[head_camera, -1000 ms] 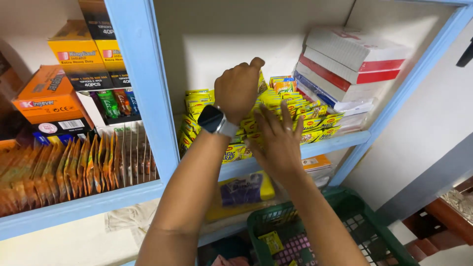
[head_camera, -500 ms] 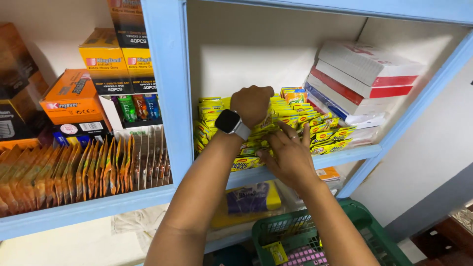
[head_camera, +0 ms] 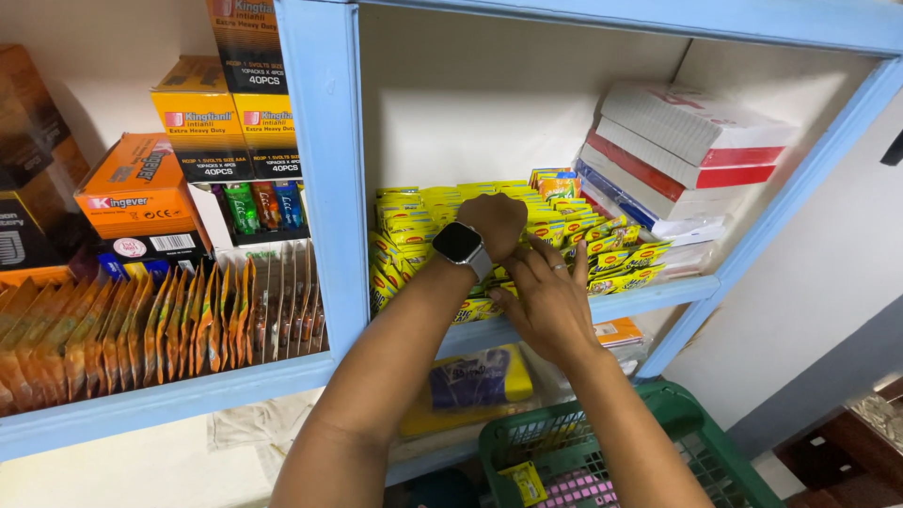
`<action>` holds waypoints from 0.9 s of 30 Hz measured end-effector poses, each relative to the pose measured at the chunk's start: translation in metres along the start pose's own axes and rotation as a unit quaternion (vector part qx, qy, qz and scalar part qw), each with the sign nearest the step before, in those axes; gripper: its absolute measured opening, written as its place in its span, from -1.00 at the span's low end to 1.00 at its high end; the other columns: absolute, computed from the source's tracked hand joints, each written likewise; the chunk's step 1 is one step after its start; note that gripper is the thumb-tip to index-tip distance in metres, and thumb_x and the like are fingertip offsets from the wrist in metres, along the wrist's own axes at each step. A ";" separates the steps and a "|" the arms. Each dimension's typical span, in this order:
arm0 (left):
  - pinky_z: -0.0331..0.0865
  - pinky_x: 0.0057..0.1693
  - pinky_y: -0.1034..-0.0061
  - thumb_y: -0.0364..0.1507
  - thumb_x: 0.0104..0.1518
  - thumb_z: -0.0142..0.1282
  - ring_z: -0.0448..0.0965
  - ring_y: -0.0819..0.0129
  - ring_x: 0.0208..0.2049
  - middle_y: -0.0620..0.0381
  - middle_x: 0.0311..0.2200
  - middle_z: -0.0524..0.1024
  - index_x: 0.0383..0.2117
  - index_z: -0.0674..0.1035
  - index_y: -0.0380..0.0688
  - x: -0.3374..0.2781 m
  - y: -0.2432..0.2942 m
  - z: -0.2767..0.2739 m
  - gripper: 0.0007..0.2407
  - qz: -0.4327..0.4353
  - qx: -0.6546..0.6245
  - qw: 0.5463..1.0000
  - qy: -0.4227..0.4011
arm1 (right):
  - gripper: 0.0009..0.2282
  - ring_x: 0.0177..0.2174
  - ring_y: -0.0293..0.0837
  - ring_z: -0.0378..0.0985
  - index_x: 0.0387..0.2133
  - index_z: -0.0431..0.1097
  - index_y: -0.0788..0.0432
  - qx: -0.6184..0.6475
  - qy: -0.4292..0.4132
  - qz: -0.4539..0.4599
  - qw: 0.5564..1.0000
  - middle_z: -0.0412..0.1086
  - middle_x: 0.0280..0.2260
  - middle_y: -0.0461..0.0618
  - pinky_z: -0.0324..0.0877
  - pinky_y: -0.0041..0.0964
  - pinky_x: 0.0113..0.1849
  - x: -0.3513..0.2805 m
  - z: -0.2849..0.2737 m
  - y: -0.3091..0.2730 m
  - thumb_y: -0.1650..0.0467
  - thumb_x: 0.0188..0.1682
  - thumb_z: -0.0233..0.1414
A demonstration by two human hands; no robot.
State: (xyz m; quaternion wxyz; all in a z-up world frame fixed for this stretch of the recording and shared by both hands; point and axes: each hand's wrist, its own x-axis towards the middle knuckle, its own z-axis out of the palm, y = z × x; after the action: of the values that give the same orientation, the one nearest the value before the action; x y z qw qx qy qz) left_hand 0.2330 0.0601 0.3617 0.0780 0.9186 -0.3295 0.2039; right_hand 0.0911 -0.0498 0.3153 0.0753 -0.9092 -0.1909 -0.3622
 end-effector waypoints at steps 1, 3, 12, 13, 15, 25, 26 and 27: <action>0.56 -0.12 0.08 -0.41 0.07 0.11 0.68 -0.11 -0.20 -0.17 -0.25 0.64 -0.31 0.68 -0.17 0.000 0.000 0.000 -0.84 0.012 -0.005 1.000 0.016 | -0.62 0.21 0.14 0.21 0.01 0.41 0.10 0.001 0.006 0.003 1.000 0.37 0.07 0.00 -0.26 0.54 0.21 -0.001 0.001 0.001 0.21 -0.03 0.11; 0.56 -0.13 0.07 -0.41 0.10 0.10 0.68 -0.12 -0.21 -0.19 -0.26 0.64 -0.32 0.67 -0.19 -0.002 0.002 -0.008 -0.84 0.025 -0.011 0.999 0.032 | -0.60 0.23 0.16 0.18 0.04 0.39 0.11 0.001 0.012 0.006 1.000 0.35 0.09 0.03 -0.26 0.54 0.22 -0.005 0.002 0.000 0.21 -0.04 0.12; 0.38 0.11 0.00 -0.06 0.24 -0.20 0.55 -0.08 0.03 -0.13 -0.03 0.56 -0.10 0.60 -0.17 -0.028 0.015 -0.028 -0.54 -0.019 -0.136 0.984 -0.112 | -0.27 0.38 0.42 -0.35 0.35 -0.05 0.35 0.023 0.091 0.133 0.987 -0.19 0.40 0.34 -0.40 0.57 0.21 -0.031 0.036 0.001 0.16 0.02 0.07; 0.34 0.16 0.02 -0.02 0.30 -0.28 0.52 -0.10 0.07 -0.19 0.02 0.53 -0.04 0.56 -0.19 -0.026 0.012 -0.015 -0.50 0.000 -0.172 0.979 -0.114 | -0.26 0.38 0.45 -0.38 0.36 -0.09 0.37 0.024 0.098 0.135 0.986 -0.23 0.41 0.38 -0.42 0.58 0.21 -0.032 0.040 0.000 0.14 0.04 0.03; 0.30 0.22 0.05 0.02 0.36 -0.37 0.49 -0.11 0.12 -0.25 0.06 0.50 0.01 0.53 -0.22 -0.025 0.006 0.003 -0.45 0.021 -0.207 0.971 -0.117 | -0.24 0.38 0.47 -0.41 0.37 -0.13 0.38 0.025 0.106 0.141 0.984 -0.28 0.42 0.42 -0.44 0.58 0.21 -0.031 0.048 0.000 0.13 0.06 0.00; 0.23 0.24 -0.04 0.02 0.30 -0.31 0.41 -0.11 0.21 -0.21 0.19 0.40 0.19 0.39 -0.28 -0.054 0.029 -0.014 -0.40 0.031 -0.172 0.985 0.006 | -0.26 0.41 0.50 -0.42 0.42 -0.20 0.33 0.084 0.125 0.100 0.984 -0.33 0.45 0.41 -0.43 0.55 0.27 -0.045 0.050 0.005 0.10 0.14 -0.10; 0.17 0.23 -0.12 0.03 0.29 -0.23 0.35 -0.16 0.23 -0.25 0.24 0.32 0.25 0.33 -0.36 -0.056 0.031 -0.006 -0.36 0.053 -0.133 0.984 0.101 | -0.26 0.41 0.51 -0.43 0.42 -0.20 0.33 0.090 0.135 0.084 0.983 -0.34 0.45 0.43 -0.42 0.54 0.28 -0.050 0.048 0.006 0.10 0.14 -0.10; 0.17 0.23 -0.12 0.03 0.29 -0.23 0.35 -0.16 0.23 -0.25 0.24 0.32 0.25 0.33 -0.36 -0.060 0.038 -0.010 -0.36 0.054 -0.136 0.984 0.098 | -0.26 0.41 0.51 -0.43 0.42 -0.20 0.33 0.089 0.132 0.087 0.983 -0.34 0.45 0.43 -0.42 0.54 0.28 -0.054 0.047 0.007 0.10 0.14 -0.10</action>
State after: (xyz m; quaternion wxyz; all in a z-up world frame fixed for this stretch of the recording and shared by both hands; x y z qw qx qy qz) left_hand 0.1636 0.0677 0.3451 0.2234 0.8558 -0.3938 0.2504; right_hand 0.0879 -0.0592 0.2440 0.2120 -0.8560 -0.1307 -0.4530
